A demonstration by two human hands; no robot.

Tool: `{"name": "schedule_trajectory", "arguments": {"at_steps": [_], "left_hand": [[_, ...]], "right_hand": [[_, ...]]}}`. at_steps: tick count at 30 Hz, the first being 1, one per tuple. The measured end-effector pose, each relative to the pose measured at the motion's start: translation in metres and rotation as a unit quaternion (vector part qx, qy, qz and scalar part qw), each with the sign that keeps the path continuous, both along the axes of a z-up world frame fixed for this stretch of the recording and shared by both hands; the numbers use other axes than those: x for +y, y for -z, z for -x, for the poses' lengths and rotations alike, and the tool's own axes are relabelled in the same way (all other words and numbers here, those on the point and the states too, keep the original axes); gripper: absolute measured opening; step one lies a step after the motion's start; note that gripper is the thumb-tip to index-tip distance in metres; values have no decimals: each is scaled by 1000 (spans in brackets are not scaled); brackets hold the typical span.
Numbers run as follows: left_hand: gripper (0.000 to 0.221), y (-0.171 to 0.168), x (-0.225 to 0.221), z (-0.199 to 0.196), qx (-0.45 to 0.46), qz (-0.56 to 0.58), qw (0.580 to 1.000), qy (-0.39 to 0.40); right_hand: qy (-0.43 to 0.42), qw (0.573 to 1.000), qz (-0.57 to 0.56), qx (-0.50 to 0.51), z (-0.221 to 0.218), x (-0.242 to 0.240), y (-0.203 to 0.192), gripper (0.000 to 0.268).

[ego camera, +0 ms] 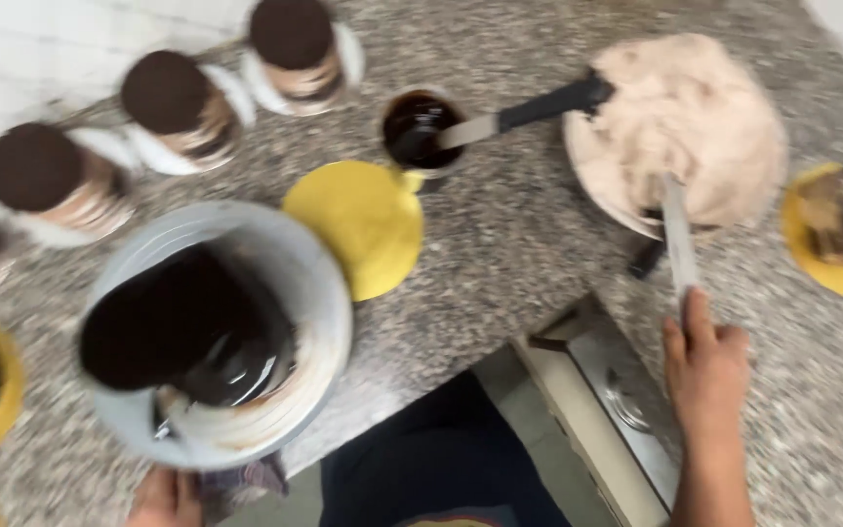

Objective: The person spreads chocolate glaze over a heart-shaped cake on a rotating turntable using a spatula, rotating the turntable to coat the sides. They then slide the spatula under the cake, transfer it onto a yellow cake board, and wipe the turntable clean with a cloth.

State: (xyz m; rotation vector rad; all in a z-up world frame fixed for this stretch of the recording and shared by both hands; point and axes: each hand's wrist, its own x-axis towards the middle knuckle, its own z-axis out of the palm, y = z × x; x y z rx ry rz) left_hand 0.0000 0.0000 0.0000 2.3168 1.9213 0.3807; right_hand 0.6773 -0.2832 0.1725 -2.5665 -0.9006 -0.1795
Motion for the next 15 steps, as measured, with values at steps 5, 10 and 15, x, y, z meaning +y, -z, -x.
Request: {"name": "schedule_trajectory", "arguments": {"at_steps": [5,10,15], "left_hand": [[34,-136,26,-53,-78,-16,990,-114],[42,-174,37,-69,-150,70,960,-227],[85,-124,44,-79,-79,12,996,51]], "right_hand": [[-2,995,35,-91,28,-17,41,50],[83,992,79,48,72,-45,69,62],[-75,962,3,262,109,-5,47,63]]}}
